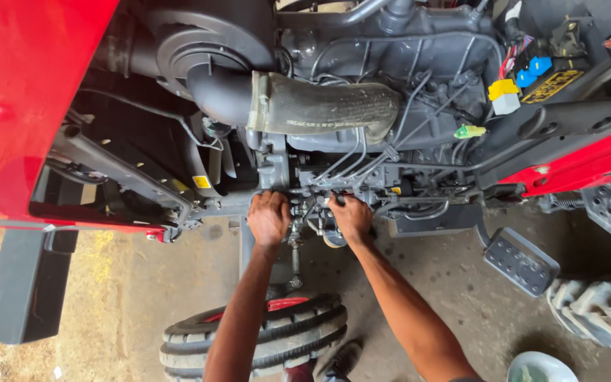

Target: The person works on the engine of a red tractor, using a wrench to tighten components and wiping parts with a cloth. They then remove a cylindrical air filter from the engine assembly and place it on the ground.

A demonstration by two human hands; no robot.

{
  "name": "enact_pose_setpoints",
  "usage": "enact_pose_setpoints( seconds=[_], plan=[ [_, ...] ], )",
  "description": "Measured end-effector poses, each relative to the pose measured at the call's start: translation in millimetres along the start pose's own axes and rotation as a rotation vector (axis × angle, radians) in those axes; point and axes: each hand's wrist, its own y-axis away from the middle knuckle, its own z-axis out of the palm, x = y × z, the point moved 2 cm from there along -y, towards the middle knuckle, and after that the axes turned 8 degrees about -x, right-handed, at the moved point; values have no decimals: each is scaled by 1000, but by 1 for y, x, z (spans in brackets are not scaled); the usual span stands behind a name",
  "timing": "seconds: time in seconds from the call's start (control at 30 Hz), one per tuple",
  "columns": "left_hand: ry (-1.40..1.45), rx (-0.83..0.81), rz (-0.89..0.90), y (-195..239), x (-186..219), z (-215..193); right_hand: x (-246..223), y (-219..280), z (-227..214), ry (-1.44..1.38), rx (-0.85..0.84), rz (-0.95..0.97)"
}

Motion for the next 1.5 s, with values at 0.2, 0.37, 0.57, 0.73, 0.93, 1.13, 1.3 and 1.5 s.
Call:
enact_pose_setpoints(
  seconds=[0.2, 0.37, 0.57, 0.73, 0.93, 1.13, 1.3, 1.5],
  plan=[
    [-1, -15, -14, -1, -4, 5, 0, -13, 9, 68, -7, -2],
    [-20, -6, -24, -2, 1, 1, -2, -8, -4, 21, -128, 91],
    [-20, -16, -5, -4, -3, 4, -6, -11, -6, 32, -168, 63],
    [-15, 3, -25, -1, 0, 1, 1, -7, 1, -97, -131, 139],
    [3, -4, -18, -1, -4, 6, 7, -5, 7, 25, -56, -49],
    [-11, 21, -9, 1, -1, 4, 6, -10, 6, 5, -163, 117],
    [-3, 19, -8, -1, -4, 4, 9, 2, 11, -7, 2, 18],
    [-19, 20, -4, -1, -4, 2, 4, -7, 13, 43, -39, 92]
  ],
)
